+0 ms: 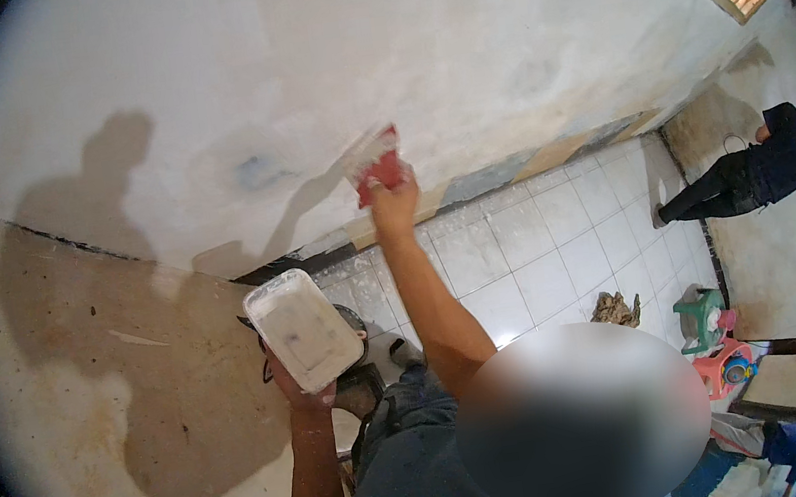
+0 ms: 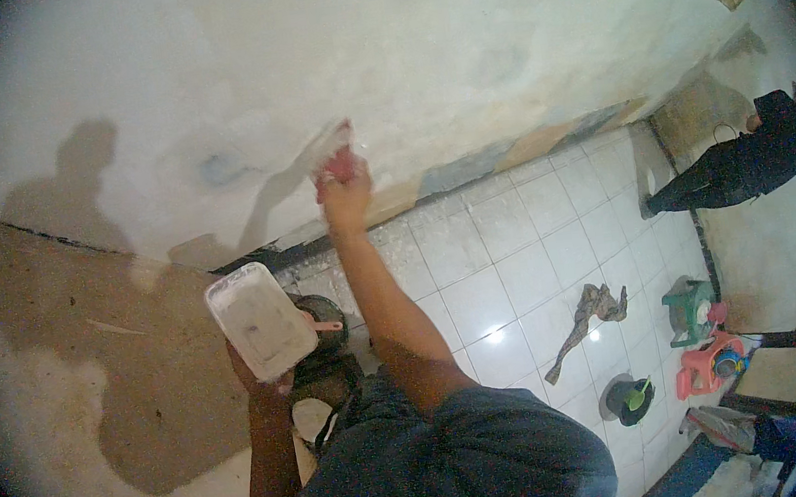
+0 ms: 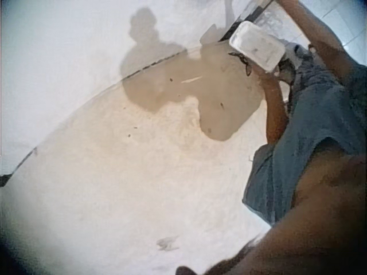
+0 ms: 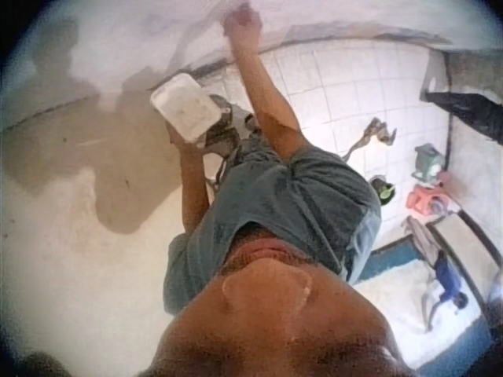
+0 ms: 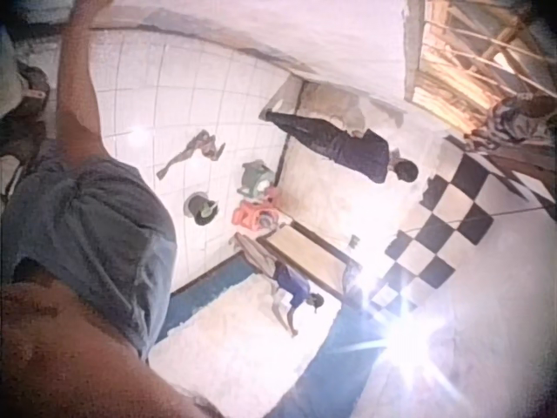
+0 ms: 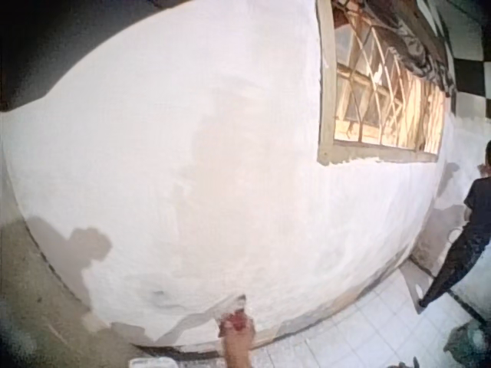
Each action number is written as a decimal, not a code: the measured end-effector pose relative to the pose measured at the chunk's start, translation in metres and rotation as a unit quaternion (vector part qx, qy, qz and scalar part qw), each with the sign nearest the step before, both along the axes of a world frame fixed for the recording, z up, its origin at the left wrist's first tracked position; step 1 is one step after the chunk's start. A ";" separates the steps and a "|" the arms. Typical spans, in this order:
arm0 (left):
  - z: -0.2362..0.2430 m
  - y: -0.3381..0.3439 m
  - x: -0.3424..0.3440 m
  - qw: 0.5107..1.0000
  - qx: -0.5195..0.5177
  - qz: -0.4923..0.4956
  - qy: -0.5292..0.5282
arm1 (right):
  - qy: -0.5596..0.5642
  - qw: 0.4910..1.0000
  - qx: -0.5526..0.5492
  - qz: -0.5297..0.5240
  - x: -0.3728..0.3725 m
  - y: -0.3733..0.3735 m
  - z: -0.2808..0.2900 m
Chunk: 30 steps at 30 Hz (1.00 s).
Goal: The person applies putty to a wall using a scraper, repeatedly dipping the tool into a container to gather more material and spreading it over the wall surface.
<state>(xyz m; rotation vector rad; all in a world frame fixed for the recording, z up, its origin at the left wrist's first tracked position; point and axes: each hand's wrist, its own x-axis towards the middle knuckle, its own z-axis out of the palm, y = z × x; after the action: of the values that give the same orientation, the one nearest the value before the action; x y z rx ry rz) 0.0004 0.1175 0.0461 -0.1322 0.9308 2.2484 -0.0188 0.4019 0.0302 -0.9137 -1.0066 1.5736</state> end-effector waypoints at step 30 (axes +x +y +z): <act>-0.027 -0.008 -0.006 0.989 0.041 -0.074 0.125 | 0.116 0.939 -0.324 0.019 0.042 0.075 -0.116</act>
<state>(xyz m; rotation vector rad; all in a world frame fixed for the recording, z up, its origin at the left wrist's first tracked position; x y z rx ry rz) -0.0056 0.1095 0.0188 0.2546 0.9419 2.1928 0.0233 0.4772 -0.0862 -1.1101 -0.3281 2.0383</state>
